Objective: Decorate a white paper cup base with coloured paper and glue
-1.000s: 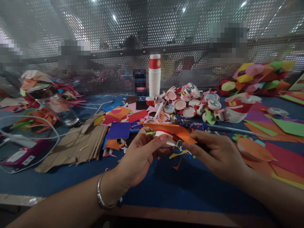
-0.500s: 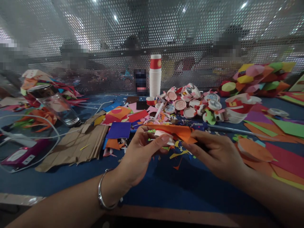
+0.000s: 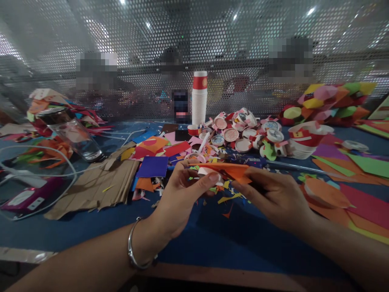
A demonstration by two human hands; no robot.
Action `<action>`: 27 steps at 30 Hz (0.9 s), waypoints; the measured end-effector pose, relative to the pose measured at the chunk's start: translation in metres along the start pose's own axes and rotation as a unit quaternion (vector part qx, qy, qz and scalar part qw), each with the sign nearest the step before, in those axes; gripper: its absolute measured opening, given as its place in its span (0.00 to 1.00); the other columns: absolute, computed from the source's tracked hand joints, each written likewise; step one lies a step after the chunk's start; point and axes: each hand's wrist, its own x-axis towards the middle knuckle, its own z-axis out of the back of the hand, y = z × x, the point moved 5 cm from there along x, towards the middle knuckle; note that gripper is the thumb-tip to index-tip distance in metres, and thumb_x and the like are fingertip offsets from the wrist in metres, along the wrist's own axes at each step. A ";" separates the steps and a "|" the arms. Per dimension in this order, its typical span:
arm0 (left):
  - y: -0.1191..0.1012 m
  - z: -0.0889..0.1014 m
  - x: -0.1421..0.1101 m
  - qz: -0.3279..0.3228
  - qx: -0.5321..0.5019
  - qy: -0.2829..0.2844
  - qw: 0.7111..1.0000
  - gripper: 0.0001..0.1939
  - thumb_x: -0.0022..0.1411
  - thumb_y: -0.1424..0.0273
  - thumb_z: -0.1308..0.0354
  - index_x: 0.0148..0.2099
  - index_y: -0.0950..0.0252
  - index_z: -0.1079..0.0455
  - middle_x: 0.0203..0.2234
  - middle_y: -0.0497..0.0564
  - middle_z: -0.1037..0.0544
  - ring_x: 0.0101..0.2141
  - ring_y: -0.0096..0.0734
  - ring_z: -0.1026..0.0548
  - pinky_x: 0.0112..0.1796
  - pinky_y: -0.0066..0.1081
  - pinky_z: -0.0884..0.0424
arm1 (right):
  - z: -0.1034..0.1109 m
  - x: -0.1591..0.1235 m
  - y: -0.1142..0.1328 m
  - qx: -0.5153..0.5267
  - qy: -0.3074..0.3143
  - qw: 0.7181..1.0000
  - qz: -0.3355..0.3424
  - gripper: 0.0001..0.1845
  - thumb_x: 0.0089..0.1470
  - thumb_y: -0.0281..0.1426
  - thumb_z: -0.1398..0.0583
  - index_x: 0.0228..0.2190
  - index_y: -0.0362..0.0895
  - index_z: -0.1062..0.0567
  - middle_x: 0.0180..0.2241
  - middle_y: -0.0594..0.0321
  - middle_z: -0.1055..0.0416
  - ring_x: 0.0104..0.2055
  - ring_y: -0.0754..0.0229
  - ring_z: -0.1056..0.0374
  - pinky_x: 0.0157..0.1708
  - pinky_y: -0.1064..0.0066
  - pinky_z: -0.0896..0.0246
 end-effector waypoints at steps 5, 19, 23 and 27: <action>-0.004 0.002 0.001 -0.010 -0.007 -0.020 1.000 0.21 0.54 0.69 0.26 0.47 0.62 0.31 0.35 0.48 0.19 0.35 0.29 0.21 0.34 0.28 0.24 | -0.002 0.000 -0.001 0.009 0.005 1.000 -0.026 0.13 0.64 0.41 0.39 0.31 0.45 0.27 0.19 0.71 0.39 0.19 0.67 0.43 0.18 0.74 0.47; -0.027 0.022 0.022 -0.137 0.087 -0.089 0.983 0.26 0.50 0.65 0.23 0.46 0.59 0.32 0.33 0.43 0.23 0.31 0.24 0.24 0.32 0.25 0.27 | -0.005 0.001 -0.006 0.048 0.063 0.994 -0.075 0.22 0.66 0.47 0.42 0.26 0.45 0.27 0.22 0.66 0.32 0.24 0.64 0.38 0.23 0.73 0.43; -0.032 0.023 0.025 -0.178 0.116 -0.073 0.974 0.26 0.52 0.64 0.24 0.49 0.58 0.34 0.38 0.45 0.22 0.33 0.27 0.22 0.30 0.25 0.27 | 0.000 0.003 -0.003 0.084 0.048 0.992 -0.076 0.24 0.66 0.47 0.43 0.22 0.46 0.33 0.19 0.69 0.44 0.20 0.66 0.47 0.18 0.73 0.51; -0.028 0.025 0.027 -0.140 0.117 -0.078 0.980 0.30 0.51 0.61 0.24 0.51 0.58 0.35 0.36 0.47 0.22 0.32 0.32 0.21 0.27 0.27 0.25 | 0.002 0.001 -0.003 0.103 0.031 0.991 -0.076 0.22 0.65 0.45 0.42 0.23 0.46 0.32 0.19 0.70 0.46 0.19 0.66 0.50 0.17 0.73 0.53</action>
